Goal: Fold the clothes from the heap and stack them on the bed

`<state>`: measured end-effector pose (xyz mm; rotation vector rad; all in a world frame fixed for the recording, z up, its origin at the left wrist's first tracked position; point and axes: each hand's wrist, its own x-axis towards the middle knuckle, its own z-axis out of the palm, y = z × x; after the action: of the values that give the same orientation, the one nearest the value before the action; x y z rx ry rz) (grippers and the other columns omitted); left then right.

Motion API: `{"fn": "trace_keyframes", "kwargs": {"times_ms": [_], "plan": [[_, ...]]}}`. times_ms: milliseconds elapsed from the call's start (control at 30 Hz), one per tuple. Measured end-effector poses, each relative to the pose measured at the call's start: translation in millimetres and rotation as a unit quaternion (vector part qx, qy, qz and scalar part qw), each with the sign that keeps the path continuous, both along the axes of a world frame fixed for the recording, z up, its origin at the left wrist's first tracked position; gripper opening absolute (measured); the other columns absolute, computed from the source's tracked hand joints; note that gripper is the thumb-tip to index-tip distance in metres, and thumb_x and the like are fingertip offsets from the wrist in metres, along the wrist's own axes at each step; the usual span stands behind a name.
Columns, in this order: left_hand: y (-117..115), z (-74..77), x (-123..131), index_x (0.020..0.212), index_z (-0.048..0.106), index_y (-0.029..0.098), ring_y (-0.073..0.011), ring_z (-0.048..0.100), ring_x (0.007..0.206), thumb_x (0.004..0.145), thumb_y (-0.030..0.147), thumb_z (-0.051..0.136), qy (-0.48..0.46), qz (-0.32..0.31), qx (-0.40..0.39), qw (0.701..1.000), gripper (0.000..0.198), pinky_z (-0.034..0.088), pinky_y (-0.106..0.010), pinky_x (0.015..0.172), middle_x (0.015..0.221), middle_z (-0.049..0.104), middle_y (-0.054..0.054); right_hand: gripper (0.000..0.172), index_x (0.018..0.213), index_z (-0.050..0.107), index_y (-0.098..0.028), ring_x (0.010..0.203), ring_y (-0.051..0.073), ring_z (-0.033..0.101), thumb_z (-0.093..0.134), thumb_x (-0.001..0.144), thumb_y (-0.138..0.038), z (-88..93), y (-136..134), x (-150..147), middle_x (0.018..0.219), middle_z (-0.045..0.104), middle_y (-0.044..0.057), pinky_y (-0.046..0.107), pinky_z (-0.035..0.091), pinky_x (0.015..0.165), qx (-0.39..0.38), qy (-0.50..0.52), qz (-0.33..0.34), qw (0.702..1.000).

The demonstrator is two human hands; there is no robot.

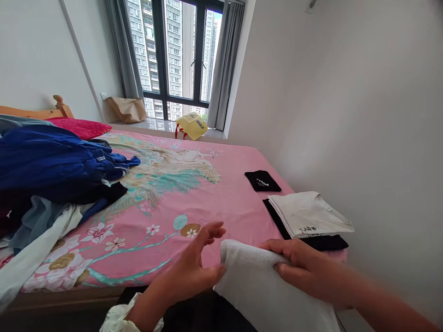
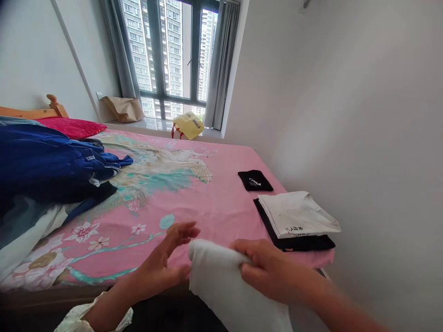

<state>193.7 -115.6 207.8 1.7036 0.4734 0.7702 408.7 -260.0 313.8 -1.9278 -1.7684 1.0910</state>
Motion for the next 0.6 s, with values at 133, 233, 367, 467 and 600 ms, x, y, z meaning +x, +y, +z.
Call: {"fn": "trace_keyframes", "kwargs": {"times_ms": [133, 233, 367, 467, 600], "plan": [[3, 0.5, -1, 0.092, 0.061, 0.019, -0.0119, 0.055, 0.068, 0.074, 0.016, 0.049, -0.002, 0.004, -0.055, 0.998, 0.021, 0.047, -0.027, 0.068, 0.070, 0.057, 0.001, 0.018, 0.087, 0.055, -0.017, 0.073, 0.011, 0.050, 0.040, 0.078, -0.012, -6.0, 1, 4, 0.082, 0.057, -0.002, 0.021, 0.037, 0.063, -0.013, 0.030, 0.003, 0.999], [4, 4.1, -4, 0.100, 0.058, 0.019, -0.0145, 0.057, 0.079, 0.075, 0.021, 0.054, -0.042, 0.022, -0.046, 0.998, 0.025, 0.048, -0.030, 0.077, 0.081, 0.061, -0.002, 0.019, 0.090, 0.056, -0.017, 0.075, 0.012, 0.051, 0.040, 0.080, -0.014, -9.5, 1, 4, 0.084, 0.058, -0.002, 0.022, 0.038, 0.064, -0.020, 0.046, 0.001, 0.999], [-4, 6.6, -5, 0.080, 0.059, 0.019, -0.0136, 0.056, 0.077, 0.073, 0.019, 0.059, 0.049, 0.009, 0.029, 0.998, 0.007, 0.046, -0.026, 0.072, 0.080, 0.061, 0.000, 0.017, 0.088, 0.056, -0.017, 0.080, 0.014, 0.054, 0.041, 0.080, -0.016, -12.4, 2, 1, 0.088, 0.060, 0.000, 0.023, 0.040, 0.067, -0.009, 0.044, 0.011, 0.999], [-6, 2.1, -5, 0.070, 0.058, 0.019, -0.0107, 0.052, 0.061, 0.074, 0.015, 0.051, 0.066, 0.074, 0.020, 0.995, 0.008, 0.044, -0.024, 0.061, 0.062, 0.057, 0.003, 0.017, 0.089, 0.056, -0.017, 0.079, 0.014, 0.053, 0.041, 0.081, -0.017, -14.5, 2, -1, 0.087, 0.060, 0.000, 0.023, 0.040, 0.065, -0.008, 0.036, 0.012, 0.999], [-10, 0.3, -9, 0.100, 0.059, 0.021, -0.0117, 0.057, 0.065, 0.074, 0.019, 0.055, 0.007, 0.103, 0.021, 0.994, 0.026, 0.049, -0.027, 0.069, 0.066, 0.059, 0.004, 0.018, 0.091, 0.057, -0.017, 0.078, 0.014, 0.053, 0.043, 0.080, -0.019, -14.4, 1, -4, 0.086, 0.060, 0.001, 0.023, 0.040, 0.066, -0.016, 0.031, 0.000, 0.999]]}}
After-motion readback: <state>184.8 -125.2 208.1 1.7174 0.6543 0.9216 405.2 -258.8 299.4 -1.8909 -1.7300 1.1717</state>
